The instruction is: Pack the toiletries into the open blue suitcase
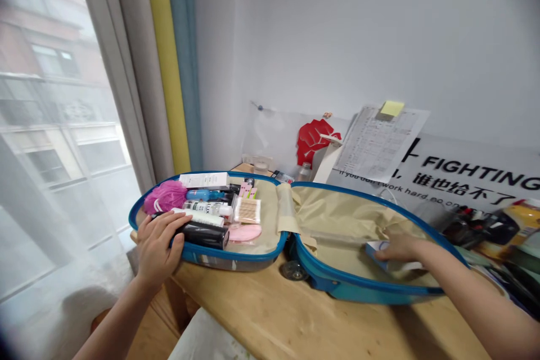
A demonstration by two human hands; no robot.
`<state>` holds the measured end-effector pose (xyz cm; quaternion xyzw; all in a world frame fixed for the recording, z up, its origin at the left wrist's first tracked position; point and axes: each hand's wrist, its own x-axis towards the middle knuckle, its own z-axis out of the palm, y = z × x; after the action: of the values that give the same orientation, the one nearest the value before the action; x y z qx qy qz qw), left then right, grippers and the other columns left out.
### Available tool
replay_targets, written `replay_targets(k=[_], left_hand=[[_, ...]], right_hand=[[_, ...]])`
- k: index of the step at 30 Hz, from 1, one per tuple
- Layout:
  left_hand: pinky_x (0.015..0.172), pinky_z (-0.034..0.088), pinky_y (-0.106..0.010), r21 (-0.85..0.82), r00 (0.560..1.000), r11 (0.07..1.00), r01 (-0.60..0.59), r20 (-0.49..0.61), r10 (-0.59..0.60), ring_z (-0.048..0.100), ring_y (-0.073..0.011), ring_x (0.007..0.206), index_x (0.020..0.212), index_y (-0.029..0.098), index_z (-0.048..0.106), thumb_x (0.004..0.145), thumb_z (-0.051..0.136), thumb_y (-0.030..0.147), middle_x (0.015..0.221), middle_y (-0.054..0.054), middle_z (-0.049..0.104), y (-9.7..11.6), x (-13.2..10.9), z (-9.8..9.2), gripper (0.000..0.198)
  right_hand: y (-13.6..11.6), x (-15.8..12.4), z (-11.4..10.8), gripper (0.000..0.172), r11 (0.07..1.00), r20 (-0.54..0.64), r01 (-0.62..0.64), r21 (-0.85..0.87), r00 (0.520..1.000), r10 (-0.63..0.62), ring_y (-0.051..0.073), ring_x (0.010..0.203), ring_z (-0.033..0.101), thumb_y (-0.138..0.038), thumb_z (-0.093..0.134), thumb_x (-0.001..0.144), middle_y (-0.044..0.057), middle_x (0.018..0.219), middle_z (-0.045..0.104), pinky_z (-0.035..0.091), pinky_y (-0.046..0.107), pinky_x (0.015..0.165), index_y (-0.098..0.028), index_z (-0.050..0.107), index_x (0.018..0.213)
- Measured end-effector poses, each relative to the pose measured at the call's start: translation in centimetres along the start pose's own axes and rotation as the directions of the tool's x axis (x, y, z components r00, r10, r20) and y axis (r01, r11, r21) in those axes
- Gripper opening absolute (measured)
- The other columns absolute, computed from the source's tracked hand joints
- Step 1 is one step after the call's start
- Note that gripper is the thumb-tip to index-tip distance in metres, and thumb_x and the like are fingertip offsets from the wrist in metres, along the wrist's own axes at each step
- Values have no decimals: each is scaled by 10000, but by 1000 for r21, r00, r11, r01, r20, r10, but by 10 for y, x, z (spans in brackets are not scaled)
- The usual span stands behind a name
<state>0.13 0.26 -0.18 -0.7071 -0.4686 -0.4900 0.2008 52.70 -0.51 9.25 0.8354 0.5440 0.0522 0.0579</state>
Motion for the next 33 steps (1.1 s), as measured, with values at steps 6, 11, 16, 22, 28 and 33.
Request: replay_targets(k=[6, 11, 16, 22, 28, 33], left_hand=[[1072, 234, -452, 15, 1000, 1000, -12, -5, 12, 560, -249, 1083, 1091, 231, 642, 891, 421, 282, 1096, -61, 674, 0, 0, 0, 302], [1067, 239, -450, 17, 1000, 1000, -23, -3, 23, 560, -247, 1079, 1098, 229, 639, 890, 424, 269, 1092, -59, 677, -1, 0, 0, 302], [1060, 240, -447, 26, 1000, 999, -24, 2, 24, 562, -249, 1072, 1091, 225, 644, 893, 419, 274, 1074, -62, 681, -1, 0, -1, 304], [1065, 232, -440, 28, 1000, 1000, -5, 15, 5, 560, -246, 1081, 1095, 224, 653, 899, 408, 284, 1081, -60, 682, 1, 0, -1, 320], [1064, 236, -448, 19, 1000, 1000, -5, 11, 5, 557, -246, 1084, 1096, 229, 651, 901, 405, 292, 1078, -57, 682, 0, -1, 0, 320], [1065, 236, -454, 18, 1000, 1000, -7, 16, 6, 553, -247, 1096, 1101, 229, 645, 899, 410, 283, 1091, -59, 676, -1, -1, 0, 314]], right_hand=[[-45, -8, -74, 802, 962, -89, 261, 80, 963, -254, 375, 1084, 573, -531, 594, 674, 243, 1185, 577, 420, 461, 939, -146, 409, 1353], [-129, -32, -107, 825, 765, -252, 625, 159, 774, -580, 299, 1231, 454, -562, 568, 691, 166, 1380, 428, 361, 396, 1022, -185, 302, 1374], [-210, -44, -99, 735, 530, -248, 831, 169, 557, -793, 277, 1183, 478, -507, 687, 616, 121, 1281, 506, 375, 394, 1002, -212, 439, 1241], [-252, -44, -81, 655, 401, -216, 901, 164, 430, -877, 290, 1200, 457, -429, 723, 602, 127, 1268, 516, 361, 430, 1003, -199, 492, 1171], [-261, -42, -69, 652, 364, -187, 917, 162, 391, -901, 286, 1169, 471, -420, 744, 573, 118, 1228, 539, 365, 415, 996, -200, 516, 1143], [-265, -40, -64, 678, 362, -152, 918, 161, 386, -910, 294, 1195, 460, -441, 749, 580, 132, 1265, 521, 362, 423, 1002, -184, 511, 1160]])
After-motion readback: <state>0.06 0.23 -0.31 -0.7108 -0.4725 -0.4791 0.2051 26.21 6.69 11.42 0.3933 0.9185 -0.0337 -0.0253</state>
